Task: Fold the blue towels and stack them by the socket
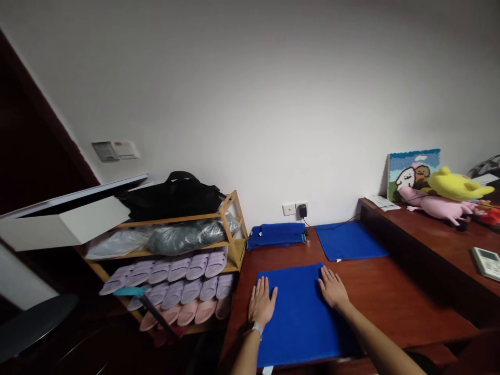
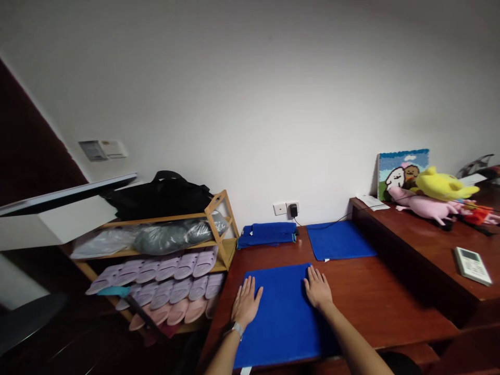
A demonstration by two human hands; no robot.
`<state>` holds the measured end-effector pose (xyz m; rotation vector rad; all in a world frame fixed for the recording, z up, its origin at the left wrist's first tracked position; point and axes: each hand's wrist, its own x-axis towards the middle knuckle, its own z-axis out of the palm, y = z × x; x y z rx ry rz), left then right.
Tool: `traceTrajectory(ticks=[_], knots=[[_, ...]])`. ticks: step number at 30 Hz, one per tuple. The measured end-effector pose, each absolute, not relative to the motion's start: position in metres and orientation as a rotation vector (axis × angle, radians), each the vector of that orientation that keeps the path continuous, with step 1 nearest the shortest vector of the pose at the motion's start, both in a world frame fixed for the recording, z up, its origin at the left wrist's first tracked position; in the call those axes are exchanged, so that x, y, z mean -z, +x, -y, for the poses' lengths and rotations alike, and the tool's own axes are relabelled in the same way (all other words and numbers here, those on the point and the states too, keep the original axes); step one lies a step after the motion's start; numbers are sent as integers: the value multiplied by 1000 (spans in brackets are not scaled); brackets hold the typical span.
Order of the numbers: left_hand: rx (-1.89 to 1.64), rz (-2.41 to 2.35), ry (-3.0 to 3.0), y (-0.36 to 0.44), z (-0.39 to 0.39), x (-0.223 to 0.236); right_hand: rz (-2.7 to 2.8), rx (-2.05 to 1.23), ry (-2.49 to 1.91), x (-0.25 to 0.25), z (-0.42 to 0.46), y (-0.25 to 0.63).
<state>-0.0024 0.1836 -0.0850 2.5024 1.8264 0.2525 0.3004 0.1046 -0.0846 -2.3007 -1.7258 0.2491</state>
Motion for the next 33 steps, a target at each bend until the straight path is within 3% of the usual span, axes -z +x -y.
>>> traceTrajectory(ticks=[17,23,28,33], knots=[[-197,-1845,2555,-6,-194,86,1727,-272,-2236,93,-129,308],[-416,-1552,2644,87,-181,64,1745,-282,-2260,88,-128,308],[-310,-1206,2622,187,-168,67,1850,-250,-2248,94,-127,312],[-232,-1175,2595,203,-176,85,1891,-221,-2247,99,-128,314]])
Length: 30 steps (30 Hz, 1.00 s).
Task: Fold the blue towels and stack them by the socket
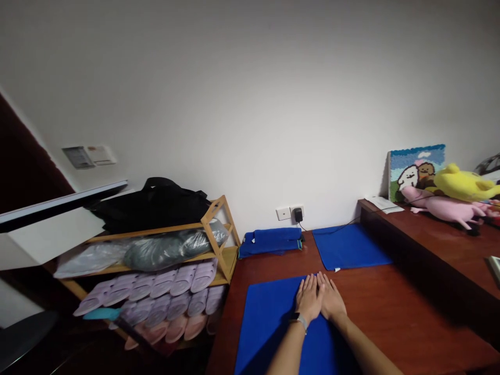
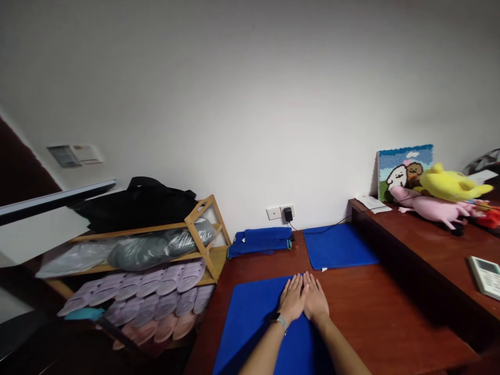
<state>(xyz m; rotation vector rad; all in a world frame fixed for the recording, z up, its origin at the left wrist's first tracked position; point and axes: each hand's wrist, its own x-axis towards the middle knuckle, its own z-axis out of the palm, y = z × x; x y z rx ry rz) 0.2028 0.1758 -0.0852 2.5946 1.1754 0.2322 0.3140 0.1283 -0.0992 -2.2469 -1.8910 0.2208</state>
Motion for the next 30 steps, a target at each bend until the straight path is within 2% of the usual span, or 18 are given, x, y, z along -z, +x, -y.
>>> traceTrajectory(ticks=[5,17,30], knots=[[-272,-1183,2634,163,-187,88,1780,-255,-2273,98,-130,311],[-140,-1726,2503,15,-232,69,1749,-223,-2283,104,-131,311],[-277,-1792,2494,4,-240,87,1786,-210,-2343,101,-131,310]])
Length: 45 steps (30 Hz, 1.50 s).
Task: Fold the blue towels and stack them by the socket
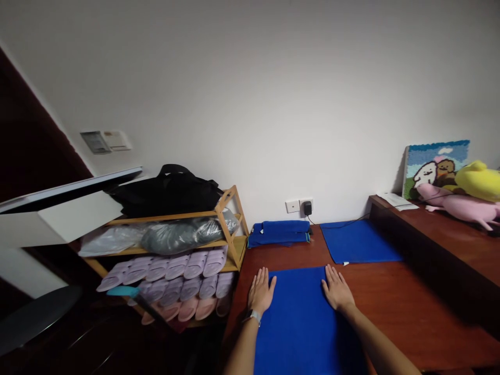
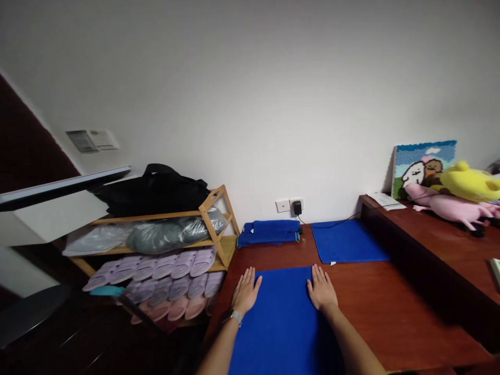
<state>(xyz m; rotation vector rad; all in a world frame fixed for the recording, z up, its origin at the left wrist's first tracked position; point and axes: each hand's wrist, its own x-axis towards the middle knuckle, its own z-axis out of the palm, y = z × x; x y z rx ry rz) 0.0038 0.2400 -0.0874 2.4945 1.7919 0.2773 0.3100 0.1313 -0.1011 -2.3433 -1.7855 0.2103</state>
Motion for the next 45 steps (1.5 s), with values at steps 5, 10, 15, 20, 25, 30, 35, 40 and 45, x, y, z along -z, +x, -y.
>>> traceTrajectory(ticks=[5,10,15,20,25,30,35,40,45], knots=[[-237,-1787,2484,4,-241,86,1769,-220,-2314,100,-132,310],[-204,-1763,2534,0,-244,80,1756,-228,-2299,98,-131,308],[-379,-1613,2661,52,-224,63,1754,-244,-2291,93,-132,307],[-369,-1160,2743,160,-178,60,1818,-218,-2308,96,-130,309],[-318,-1033,2708,193,-160,81,1930,-144,-2295,103,-129,311],[-245,-1212,2710,130,-182,89,1789,-239,-2305,98,-131,309],[-183,-1535,2609,29,-214,86,1733,-256,-2265,100,-131,310],[-221,-1740,2506,-35,-227,92,1734,-249,-2273,105,-131,310],[-269,-1728,2490,-36,-222,92,1776,-224,-2317,109,-131,311]])
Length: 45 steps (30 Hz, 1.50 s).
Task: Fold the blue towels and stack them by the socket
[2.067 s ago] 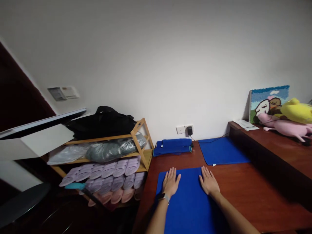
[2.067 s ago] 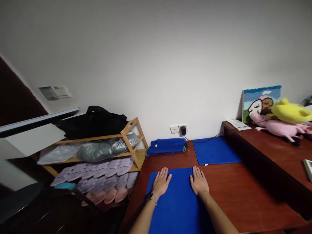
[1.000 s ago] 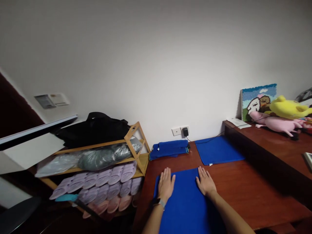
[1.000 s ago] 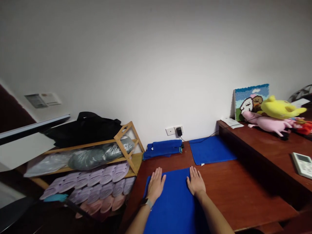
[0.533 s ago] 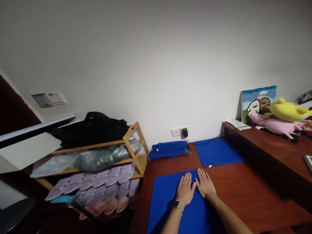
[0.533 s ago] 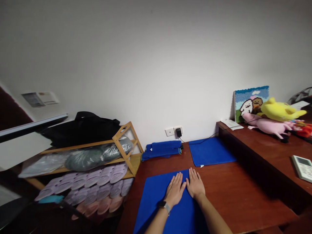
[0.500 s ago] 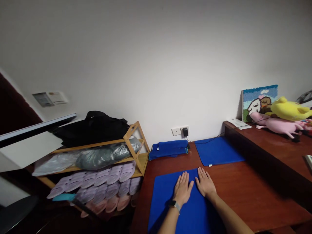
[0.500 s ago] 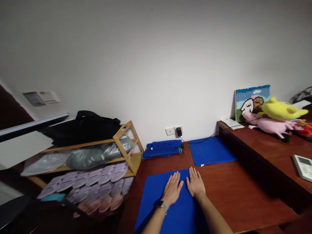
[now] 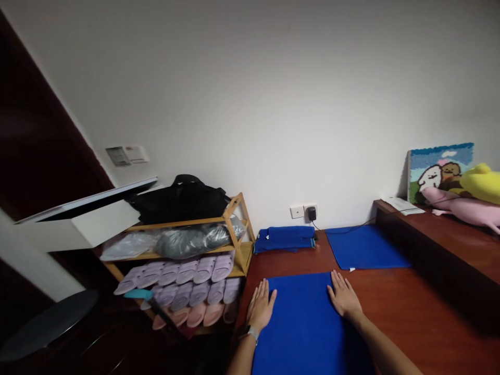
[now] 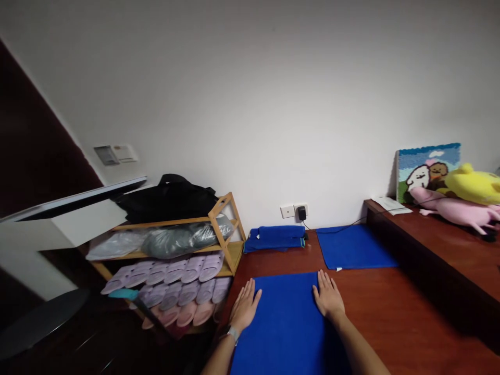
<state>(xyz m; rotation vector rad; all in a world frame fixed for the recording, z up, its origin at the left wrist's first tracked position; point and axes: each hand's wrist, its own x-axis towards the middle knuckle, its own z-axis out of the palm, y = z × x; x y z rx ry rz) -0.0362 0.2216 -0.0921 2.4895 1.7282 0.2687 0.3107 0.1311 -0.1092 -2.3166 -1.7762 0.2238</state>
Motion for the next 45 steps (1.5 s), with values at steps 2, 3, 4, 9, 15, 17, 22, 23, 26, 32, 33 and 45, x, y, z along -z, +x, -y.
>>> traceTrajectory(ticks=[2,3,4,9,15,17,22,23,26,32,33,45], knots=[[-283,-1733,2484,-34,-219,90,1782,-224,-2322,110,-132,312],[-286,-1737,2482,-33,-218,89,1786,-229,-2318,110,-132,312],[-286,-1739,2481,-33,-217,88,1788,-239,-2316,110,-132,313],[-278,-1733,2467,-34,-216,85,1779,-260,-2346,107,-127,309],[-317,-1737,2473,-33,-220,88,1760,-259,-2305,108,-106,298],[-322,-1735,2483,-33,-222,90,1761,-276,-2302,105,-101,295],[-290,-1741,2485,-33,-225,92,1753,-313,-2297,95,-97,294],[-287,-1745,2489,-33,-225,92,1759,-314,-2298,93,-97,294],[-270,-1755,2504,-34,-227,92,1775,-308,-2294,91,-97,293],[-204,-1788,2481,-32,-230,77,1731,-310,-2236,93,-99,293],[-253,-1799,2494,-24,-226,73,1732,-311,-2230,94,-99,293],[-301,-1200,2669,154,-128,89,1821,-273,-2249,95,-97,295]])
